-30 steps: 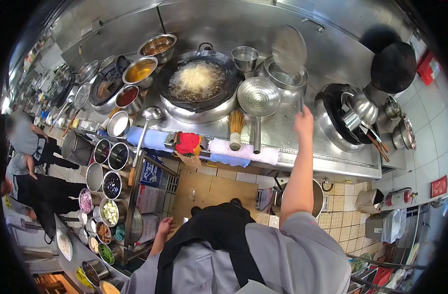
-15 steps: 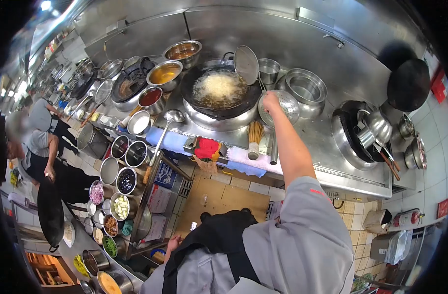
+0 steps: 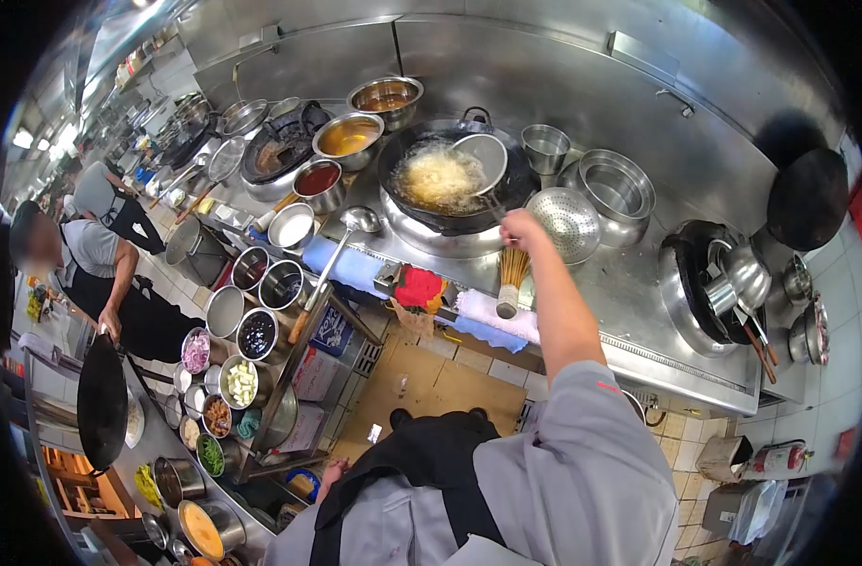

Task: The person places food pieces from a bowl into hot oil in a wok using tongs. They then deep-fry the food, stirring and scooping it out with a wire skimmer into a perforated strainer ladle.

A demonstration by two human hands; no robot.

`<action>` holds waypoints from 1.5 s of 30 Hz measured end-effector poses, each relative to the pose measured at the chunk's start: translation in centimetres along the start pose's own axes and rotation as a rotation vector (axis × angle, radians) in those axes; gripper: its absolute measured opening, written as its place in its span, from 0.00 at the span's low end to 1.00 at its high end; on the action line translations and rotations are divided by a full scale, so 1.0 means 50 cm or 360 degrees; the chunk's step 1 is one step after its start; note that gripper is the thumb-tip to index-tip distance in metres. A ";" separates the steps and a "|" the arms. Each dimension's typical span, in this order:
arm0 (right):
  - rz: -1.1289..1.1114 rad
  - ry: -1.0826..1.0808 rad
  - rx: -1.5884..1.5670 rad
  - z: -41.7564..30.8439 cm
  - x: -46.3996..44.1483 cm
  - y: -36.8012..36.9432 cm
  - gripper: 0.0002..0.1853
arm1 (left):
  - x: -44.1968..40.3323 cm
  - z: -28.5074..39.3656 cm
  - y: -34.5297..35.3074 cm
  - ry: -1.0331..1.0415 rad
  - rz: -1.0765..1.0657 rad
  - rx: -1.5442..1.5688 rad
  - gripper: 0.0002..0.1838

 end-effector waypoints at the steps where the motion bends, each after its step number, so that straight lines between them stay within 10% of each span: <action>1: -0.0046 -0.0040 -0.0082 0.004 0.004 0.027 0.04 | -0.007 0.003 -0.003 -0.0021 -0.0063 0.0024 0.16; 29: 0.0105 0.0263 -0.1444 0.012 0.015 0.099 0.04 | -0.029 0.115 0.035 0.0108 -0.0054 -0.0058 0.11; 45: 0.0273 0.0049 -0.0922 -0.010 0.061 0.118 0.03 | -0.012 0.140 0.065 0.0058 -0.0105 -0.0113 0.12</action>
Point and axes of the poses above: each hand's wrist, its own x-axis away from the middle knuckle, its own y-axis out of the palm, z = x × y, the point moved 4 cm from there along -x, towards the middle knuckle, and after that the axes turned 14 degrees about -y, right-handed, at the moved point
